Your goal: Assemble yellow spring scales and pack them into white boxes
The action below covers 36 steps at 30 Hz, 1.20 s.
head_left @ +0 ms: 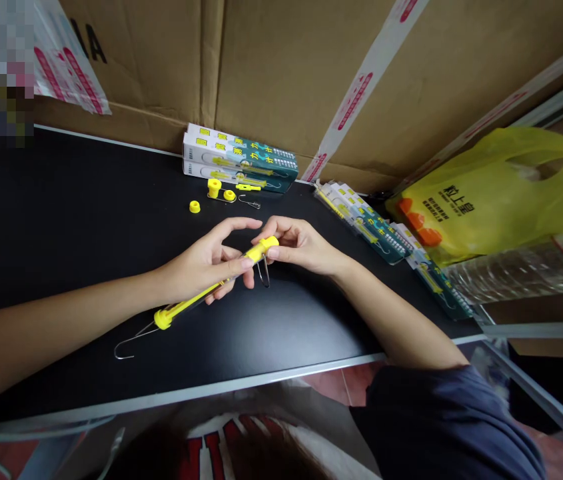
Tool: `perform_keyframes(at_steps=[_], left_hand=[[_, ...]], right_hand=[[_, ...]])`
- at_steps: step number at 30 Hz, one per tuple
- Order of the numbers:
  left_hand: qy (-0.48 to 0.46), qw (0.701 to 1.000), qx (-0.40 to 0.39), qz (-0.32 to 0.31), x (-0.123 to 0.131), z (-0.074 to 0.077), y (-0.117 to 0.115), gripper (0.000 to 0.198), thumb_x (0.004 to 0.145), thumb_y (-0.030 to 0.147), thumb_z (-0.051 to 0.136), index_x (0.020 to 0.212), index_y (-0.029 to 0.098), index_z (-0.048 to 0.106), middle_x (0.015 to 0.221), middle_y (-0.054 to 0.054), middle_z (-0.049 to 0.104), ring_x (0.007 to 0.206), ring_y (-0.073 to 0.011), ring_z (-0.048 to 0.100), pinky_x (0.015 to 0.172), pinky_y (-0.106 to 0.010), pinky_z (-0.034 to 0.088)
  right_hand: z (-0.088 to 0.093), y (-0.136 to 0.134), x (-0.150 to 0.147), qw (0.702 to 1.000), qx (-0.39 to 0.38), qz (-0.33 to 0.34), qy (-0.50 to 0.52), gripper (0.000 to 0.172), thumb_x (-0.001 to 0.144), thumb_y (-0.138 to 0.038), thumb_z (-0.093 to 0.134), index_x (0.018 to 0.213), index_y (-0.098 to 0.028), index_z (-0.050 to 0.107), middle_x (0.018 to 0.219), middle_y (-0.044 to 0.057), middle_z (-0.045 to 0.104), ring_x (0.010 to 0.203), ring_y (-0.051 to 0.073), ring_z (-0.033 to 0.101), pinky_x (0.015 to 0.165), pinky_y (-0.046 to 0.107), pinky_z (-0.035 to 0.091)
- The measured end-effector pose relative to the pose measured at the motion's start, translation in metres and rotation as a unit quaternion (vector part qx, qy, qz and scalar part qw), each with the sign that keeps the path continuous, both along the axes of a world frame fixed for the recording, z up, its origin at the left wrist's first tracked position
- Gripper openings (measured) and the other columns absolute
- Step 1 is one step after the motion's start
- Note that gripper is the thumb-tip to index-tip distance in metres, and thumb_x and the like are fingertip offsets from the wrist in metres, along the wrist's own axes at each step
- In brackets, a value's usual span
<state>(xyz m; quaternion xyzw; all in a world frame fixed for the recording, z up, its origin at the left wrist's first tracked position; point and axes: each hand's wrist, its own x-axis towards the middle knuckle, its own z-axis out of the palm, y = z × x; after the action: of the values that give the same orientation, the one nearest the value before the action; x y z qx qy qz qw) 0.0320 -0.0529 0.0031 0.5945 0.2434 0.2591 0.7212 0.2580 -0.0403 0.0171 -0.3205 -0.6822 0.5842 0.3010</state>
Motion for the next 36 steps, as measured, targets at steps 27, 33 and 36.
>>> perform_keyframes(at_steps=[27, 33, 36], left_hand=[[-0.026, 0.997, -0.064, 0.032, 0.000, -0.001, 0.007, 0.038, 0.092, 0.030, 0.062, 0.126, 0.019, 0.047, 0.104, -0.010, 0.077, 0.068, -0.0173, 0.075, 0.065, -0.029, 0.060], [-0.009, 0.997, -0.059, -0.042, -0.001, -0.002, 0.011, 0.043, 0.090, 0.038, 0.069, 0.124, 0.017, 0.053, 0.121, -0.016, 0.073, 0.079, -0.0197, 0.078, 0.062, -0.022, 0.057], [0.001, 0.997, -0.052, -0.061, -0.001, -0.001, 0.011, 0.046, 0.088, 0.039, 0.072, 0.124, 0.015, 0.057, 0.122, -0.016, 0.073, 0.079, -0.0186, 0.078, 0.068, -0.024, 0.058]], right_hand=[[-0.001, 0.006, 0.001, 0.987, -0.031, -0.106, 0.115, 0.041, 0.078, -0.036, 0.081, 0.114, -0.022, 0.068, 0.094, -0.001, 0.071, 0.080, 0.010, 0.065, 0.072, 0.021, 0.060], [0.003, 0.007, 0.003, 0.982, -0.013, -0.137, 0.127, 0.041, 0.078, -0.041, 0.081, 0.113, -0.024, 0.068, 0.098, 0.000, 0.072, 0.084, 0.011, 0.068, 0.072, 0.021, 0.062], [0.003, 0.009, 0.006, 0.978, -0.007, -0.159, 0.135, 0.041, 0.079, -0.043, 0.080, 0.114, -0.025, 0.067, 0.099, 0.000, 0.073, 0.084, 0.011, 0.068, 0.074, 0.021, 0.061]])
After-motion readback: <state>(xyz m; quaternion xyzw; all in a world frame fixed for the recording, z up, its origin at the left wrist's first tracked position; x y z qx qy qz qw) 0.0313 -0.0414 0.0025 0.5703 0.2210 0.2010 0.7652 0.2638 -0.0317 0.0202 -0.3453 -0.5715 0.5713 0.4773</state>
